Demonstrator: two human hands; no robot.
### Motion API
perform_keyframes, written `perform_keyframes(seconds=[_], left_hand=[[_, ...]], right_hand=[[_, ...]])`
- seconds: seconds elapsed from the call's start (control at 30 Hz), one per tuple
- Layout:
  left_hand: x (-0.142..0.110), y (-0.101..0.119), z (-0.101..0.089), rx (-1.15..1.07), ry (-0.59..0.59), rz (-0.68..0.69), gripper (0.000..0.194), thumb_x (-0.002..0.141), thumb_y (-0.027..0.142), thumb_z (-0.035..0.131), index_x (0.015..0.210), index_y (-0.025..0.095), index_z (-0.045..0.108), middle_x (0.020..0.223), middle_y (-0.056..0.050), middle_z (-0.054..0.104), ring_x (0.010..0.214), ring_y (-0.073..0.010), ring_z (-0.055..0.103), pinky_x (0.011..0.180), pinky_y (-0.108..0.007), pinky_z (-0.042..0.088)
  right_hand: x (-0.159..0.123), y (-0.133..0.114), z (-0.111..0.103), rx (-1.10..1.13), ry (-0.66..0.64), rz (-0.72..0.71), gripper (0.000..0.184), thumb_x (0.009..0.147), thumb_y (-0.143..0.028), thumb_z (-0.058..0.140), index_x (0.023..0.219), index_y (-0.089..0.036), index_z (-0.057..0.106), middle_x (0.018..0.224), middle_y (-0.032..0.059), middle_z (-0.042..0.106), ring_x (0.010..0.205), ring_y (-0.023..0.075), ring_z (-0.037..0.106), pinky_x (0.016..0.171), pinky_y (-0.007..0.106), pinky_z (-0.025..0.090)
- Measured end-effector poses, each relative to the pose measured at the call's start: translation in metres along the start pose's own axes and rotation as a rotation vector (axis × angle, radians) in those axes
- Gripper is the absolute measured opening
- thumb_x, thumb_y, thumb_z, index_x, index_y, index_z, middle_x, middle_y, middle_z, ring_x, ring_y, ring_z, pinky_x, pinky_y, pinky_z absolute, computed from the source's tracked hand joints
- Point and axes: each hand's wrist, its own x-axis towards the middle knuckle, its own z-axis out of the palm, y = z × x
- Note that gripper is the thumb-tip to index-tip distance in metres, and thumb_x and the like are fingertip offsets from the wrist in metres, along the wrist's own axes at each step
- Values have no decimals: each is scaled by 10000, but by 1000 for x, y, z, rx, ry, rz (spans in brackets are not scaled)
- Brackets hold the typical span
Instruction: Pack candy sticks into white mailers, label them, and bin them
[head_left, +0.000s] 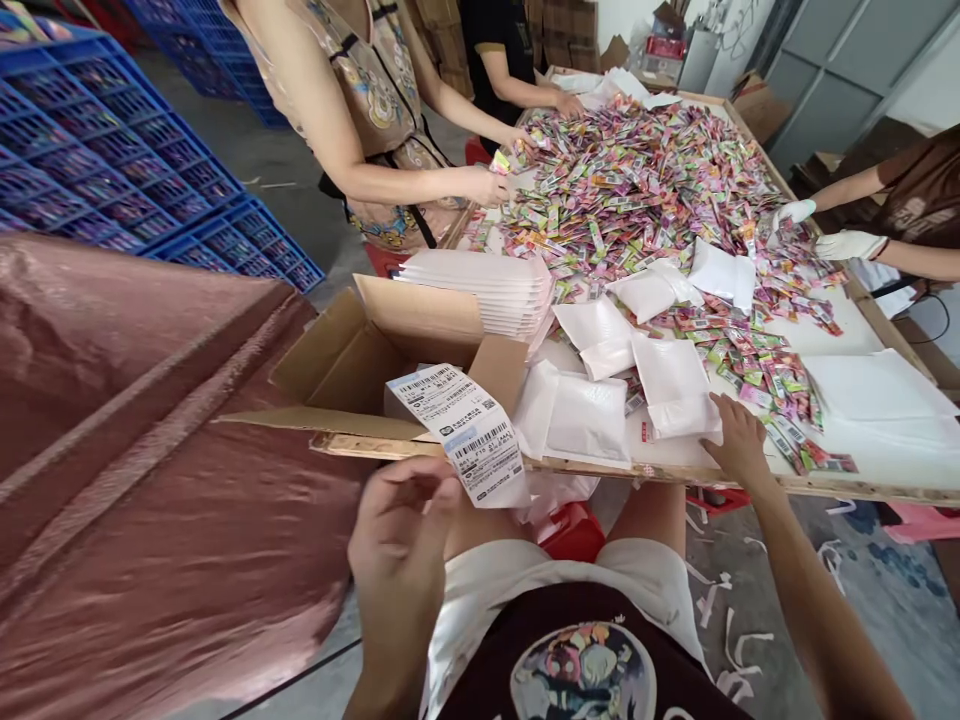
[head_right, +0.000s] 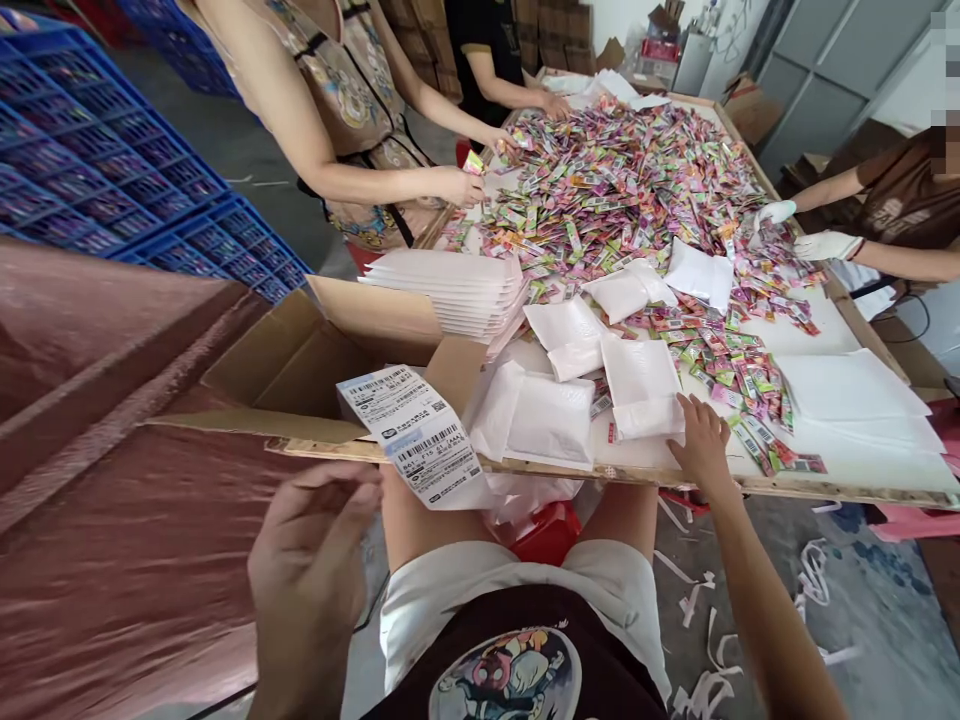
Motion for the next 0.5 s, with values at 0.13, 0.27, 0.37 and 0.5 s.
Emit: perform_keyframes(seconds=[0.13,0.27,0.37,0.5], left_hand=[[10,-48,-5,232,132,-63,414,729,373,765,1080,242,589,1050,-36,613,922,-194,589,849,-333,467],[9,-64,-2,311,-115,-226,442,637,452,807,981,200,690,1007,-82,714,979,-294,633,909,-439,474],[11,-60,6,229,-163,-234,393,673,471,788,928,178,734,953,-95,760,964,-305,672,907,-433,505],[14,-46,11,32,-108,-190,365,745,415,775,1026,184,752,1090,-96,763,998,-278,694,916,-377,532]], right_hand=[[11,-21,-8,74,297,-50,279,883,-285,484,1113,-187,608,1058,99,672,1009,263,592,984,464,319],[17,-50,-50,220,738,-1,216,884,-402,573,869,-187,587,843,75,651,856,240,598,857,390,398],[4,-81,-66,323,825,-32,186,868,-386,618,844,-213,556,840,70,623,850,235,590,812,371,433],[-30,-131,-39,452,455,-186,162,914,-370,554,899,-213,592,852,80,615,826,237,572,750,367,449]])
